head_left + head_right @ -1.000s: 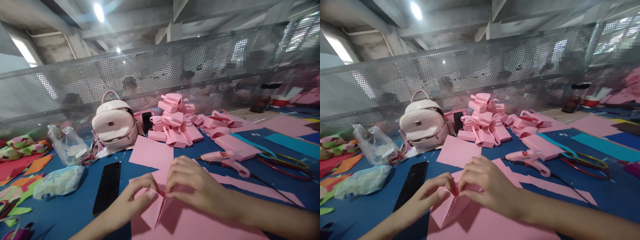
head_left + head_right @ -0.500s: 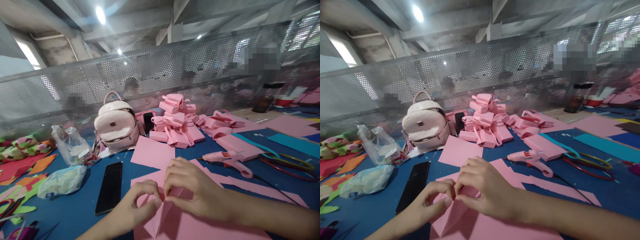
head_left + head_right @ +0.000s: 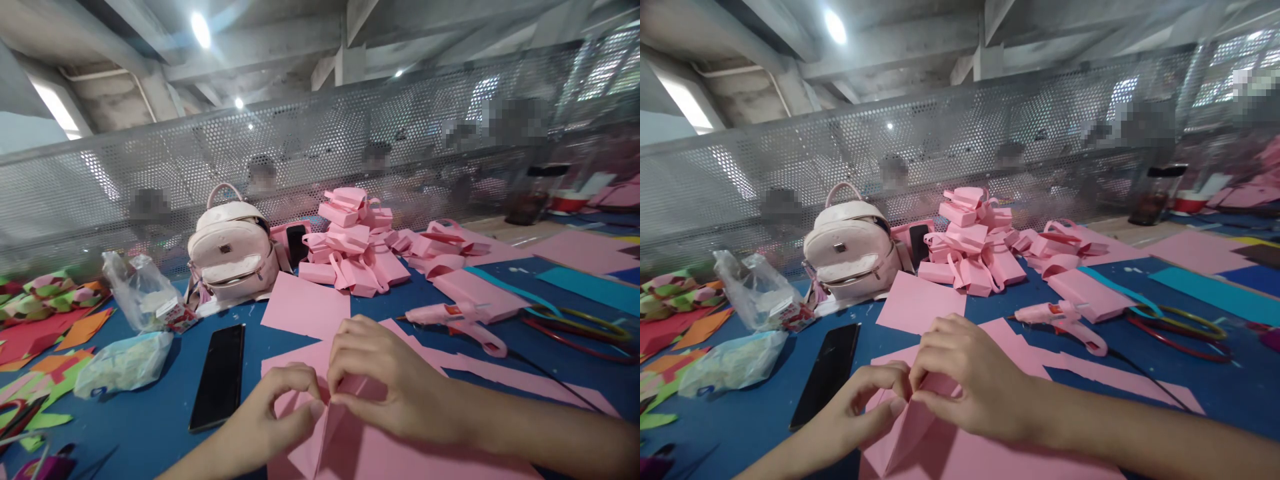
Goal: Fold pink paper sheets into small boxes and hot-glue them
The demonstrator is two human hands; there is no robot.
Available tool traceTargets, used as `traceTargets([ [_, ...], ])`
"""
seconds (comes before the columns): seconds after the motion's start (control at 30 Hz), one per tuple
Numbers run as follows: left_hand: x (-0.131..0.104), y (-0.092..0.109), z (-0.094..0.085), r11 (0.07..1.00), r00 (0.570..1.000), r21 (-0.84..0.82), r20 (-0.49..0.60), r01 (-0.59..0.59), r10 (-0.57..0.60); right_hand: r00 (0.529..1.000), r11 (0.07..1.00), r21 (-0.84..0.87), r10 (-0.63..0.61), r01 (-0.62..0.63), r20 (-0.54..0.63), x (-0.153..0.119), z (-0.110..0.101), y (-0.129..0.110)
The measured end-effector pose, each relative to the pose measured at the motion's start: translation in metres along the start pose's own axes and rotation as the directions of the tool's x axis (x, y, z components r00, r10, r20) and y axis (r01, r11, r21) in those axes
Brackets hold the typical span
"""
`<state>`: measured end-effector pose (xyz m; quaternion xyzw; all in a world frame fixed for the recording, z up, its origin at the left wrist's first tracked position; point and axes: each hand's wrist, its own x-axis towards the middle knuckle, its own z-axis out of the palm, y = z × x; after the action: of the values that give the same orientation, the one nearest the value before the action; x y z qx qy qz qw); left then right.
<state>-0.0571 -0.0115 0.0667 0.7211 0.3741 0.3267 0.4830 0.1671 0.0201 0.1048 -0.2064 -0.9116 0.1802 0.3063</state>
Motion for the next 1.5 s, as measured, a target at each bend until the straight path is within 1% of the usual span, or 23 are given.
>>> traceTargets([
  [0.07, 0.001, -0.001, 0.000, 1.000, 1.000, -0.011, 0.009, 0.026, -0.026, 1.000, 1.000, 0.005, 0.000, 0.000, -0.003, 0.000, 0.000, 0.000],
  [0.2, 0.003, 0.000, -0.002, 0.996, 0.996, -0.063, 0.070, 0.068, -0.064, 1.000, 1.000, 0.014, 0.008, -0.008, -0.007, 0.000, -0.001, 0.001],
  [0.27, 0.003, 0.000, -0.002, 0.994, 0.994, -0.077, 0.081, 0.080, -0.074, 1.000, 1.000, 0.027, 0.005, -0.004, -0.016, 0.000, -0.001, 0.001],
  [0.47, 0.000, -0.003, -0.003, 0.990, 0.991, -0.081, 0.078, 0.115, -0.109, 1.000, 0.999, 0.045, -0.009, 0.010, -0.025, -0.001, 0.000, 0.001],
  [0.73, -0.004, -0.010, -0.002, 0.992, 0.993, -0.068, 0.063, 0.106, -0.102, 1.000, 0.999, 0.033, -0.003, 0.003, -0.004, -0.001, 0.001, 0.002],
  [0.83, -0.004, -0.009, -0.002, 0.992, 0.993, -0.077, 0.059, 0.104, -0.100, 1.000, 1.000, 0.029, 0.000, 0.000, 0.001, 0.000, 0.001, 0.003],
  [1.03, -0.001, -0.002, -0.003, 0.988, 0.989, -0.088, 0.085, 0.130, -0.122, 1.000, 0.999, 0.048, -0.023, 0.024, -0.016, -0.001, 0.001, 0.003],
  [1.2, -0.002, -0.004, -0.002, 0.990, 0.990, -0.069, 0.069, 0.124, -0.120, 1.000, 0.999, 0.043, -0.024, 0.025, -0.021, -0.001, 0.002, 0.002],
  [1.3, -0.003, -0.007, -0.001, 0.991, 0.993, -0.067, 0.032, 0.113, -0.111, 0.999, 0.999, 0.032, -0.025, 0.026, -0.023, -0.001, 0.003, 0.004],
  [1.37, -0.003, -0.010, 0.001, 0.991, 0.994, -0.083, -0.007, 0.105, -0.106, 0.999, 1.000, 0.002, -0.017, 0.017, -0.045, -0.001, 0.002, 0.006],
  [1.4, -0.003, -0.010, 0.003, 0.989, 0.994, -0.098, -0.023, 0.109, -0.111, 0.997, 1.000, -0.026, -0.013, 0.012, -0.074, -0.002, 0.002, 0.008],
  [1.5, -0.001, -0.010, 0.006, 0.987, 0.990, -0.120, -0.072, 0.110, -0.119, 0.980, 0.991, -0.133, 0.001, -0.028, -0.201, -0.005, 0.002, 0.012],
])
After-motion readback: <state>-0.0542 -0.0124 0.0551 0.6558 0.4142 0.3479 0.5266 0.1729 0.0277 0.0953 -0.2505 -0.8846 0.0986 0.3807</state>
